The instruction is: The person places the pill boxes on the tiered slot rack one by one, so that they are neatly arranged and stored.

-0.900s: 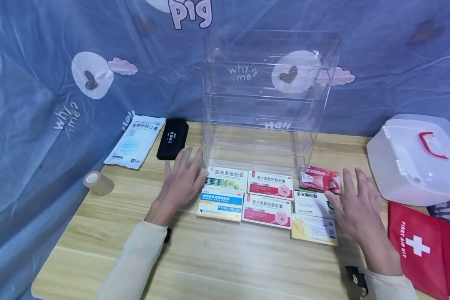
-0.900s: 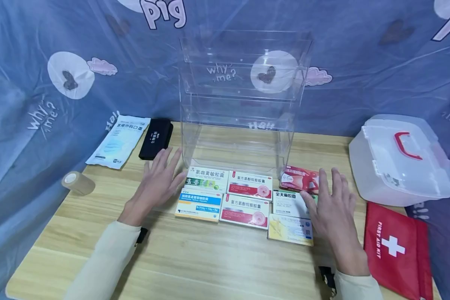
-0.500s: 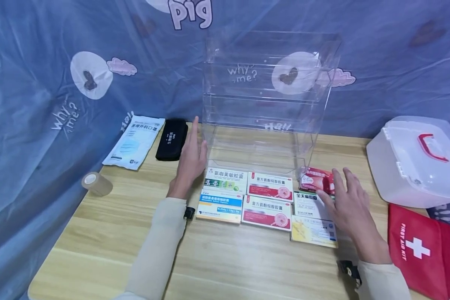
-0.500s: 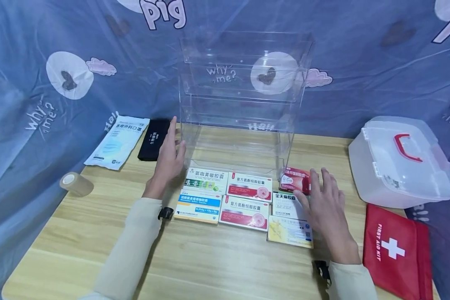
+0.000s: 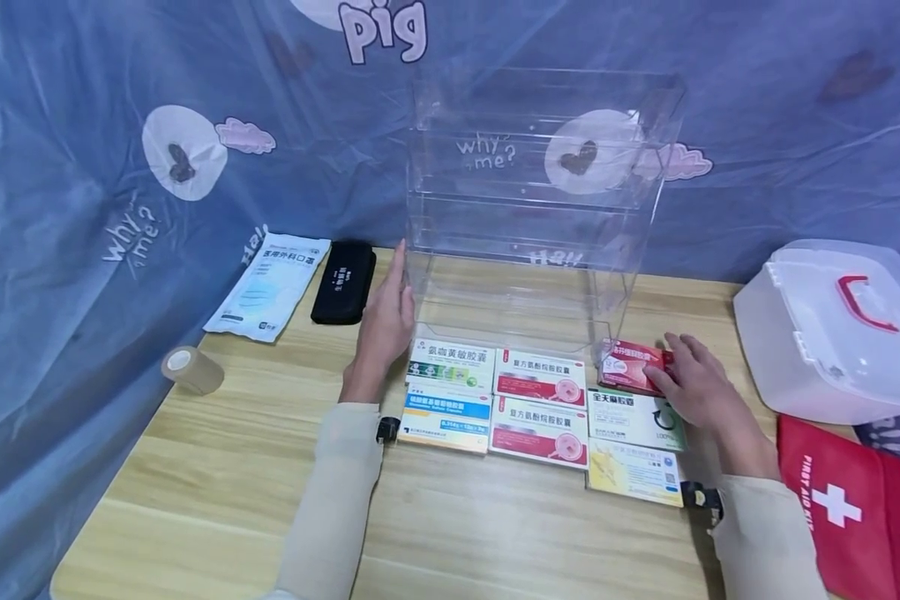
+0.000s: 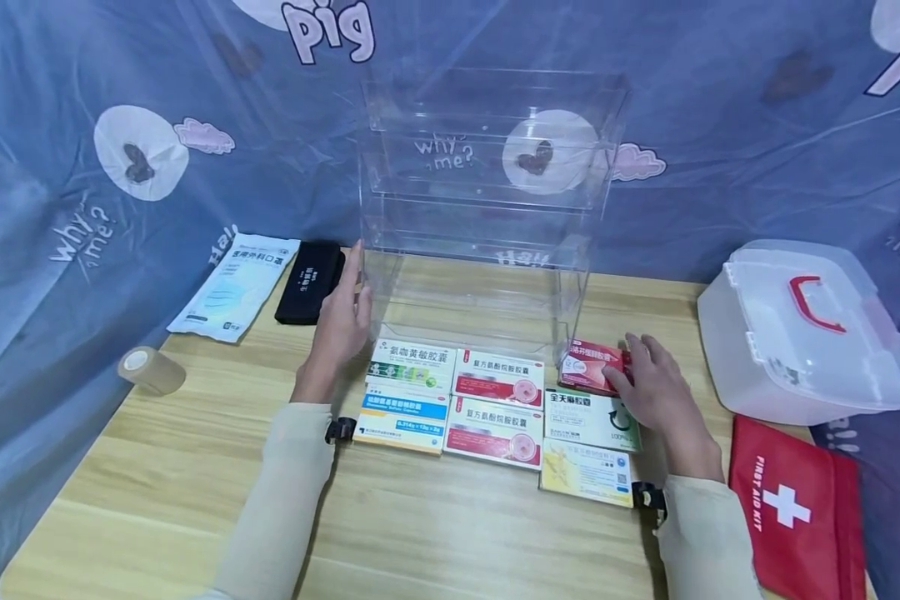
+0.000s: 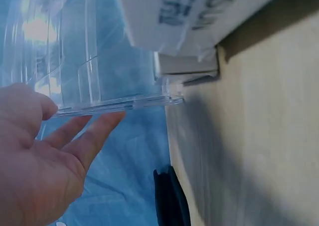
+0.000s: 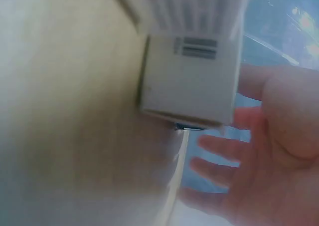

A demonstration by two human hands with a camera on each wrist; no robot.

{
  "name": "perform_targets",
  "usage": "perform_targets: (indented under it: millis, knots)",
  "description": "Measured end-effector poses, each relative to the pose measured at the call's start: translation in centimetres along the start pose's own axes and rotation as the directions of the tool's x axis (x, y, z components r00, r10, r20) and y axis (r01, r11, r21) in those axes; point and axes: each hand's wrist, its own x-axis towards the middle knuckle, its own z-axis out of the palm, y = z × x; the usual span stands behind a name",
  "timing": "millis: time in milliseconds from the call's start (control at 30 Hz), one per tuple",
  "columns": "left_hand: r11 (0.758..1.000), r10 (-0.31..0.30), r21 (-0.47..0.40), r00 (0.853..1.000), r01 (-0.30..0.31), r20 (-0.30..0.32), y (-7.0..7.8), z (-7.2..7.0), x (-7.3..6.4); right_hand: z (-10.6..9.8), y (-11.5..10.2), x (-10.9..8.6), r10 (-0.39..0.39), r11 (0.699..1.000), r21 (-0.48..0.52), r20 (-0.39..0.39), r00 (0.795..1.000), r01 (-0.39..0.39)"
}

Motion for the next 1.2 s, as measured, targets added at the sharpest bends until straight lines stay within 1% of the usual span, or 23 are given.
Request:
perform_targets:
  millis: [67, 133, 267, 433, 533, 733, 900, 1067, 1200]
  knots:
    - [1.0, -0.009, 0.003, 1.0, 0.009, 0.005, -0.05, -0.18, -0.06, -0.07, 0.09, 0.08, 0.001, 1.0, -0.009, 0.045, 0.999, 0.0]
    - [1.0, -0.017, 0.007, 1.0, 0.017, 0.012, -0.1, -0.4, -0.12, -0.05, 0.09, 0.09, 0.0, 1.0, -0.017, 0.066, 0.998, 0.001]
    - [0.999, -0.033, 0.005, 0.999, 0.032, 0.03, -0.16, -0.64, -0.21, 0.01, 0.11, 0.05, 0.002, 1.0, -0.021, 0.068, 0.998, 0.0]
    - [0.999, -0.04, -0.018, 0.998, 0.04, 0.041, 0.2, -0.46, -0.11, -0.4, 0.42, -0.16, 0.042, 0.999, 0.0, 0.074, 0.996, -0.042]
    - [0.999, -0.033, -0.031, 0.999, 0.034, 0.043, 0.3, -0.22, 0.02, -0.46, 0.68, -0.38, 0.067, 0.998, 0.007, 0.064, 0.996, -0.068]
    - [0.999, -0.013, -0.04, 0.999, 0.015, 0.033, 0.2, -0.07, 0.1, -0.26, 0.81, -0.56, 0.065, 0.998, -0.004, 0.027, 0.997, -0.065]
    - [0.999, -0.021, -0.034, 0.999, 0.022, 0.032, 0.17, -0.08, 0.1, -0.28, 0.9, -0.46, 0.074, 0.997, -0.002, 0.022, 0.997, -0.074]
    - [0.999, -0.022, -0.045, 0.999, 0.024, 0.036, 0.19, 0.0, 0.17, -0.33, 1.06, -0.46, 0.068, 0.998, -0.002, -0.002, 0.998, -0.068]
    - [0.999, -0.021, -0.034, 0.999, 0.023, 0.033, 0.07, -0.08, 0.1, -0.18, 0.99, -0.44, 0.069, 0.998, 0.009, -0.004, 0.998, -0.069]
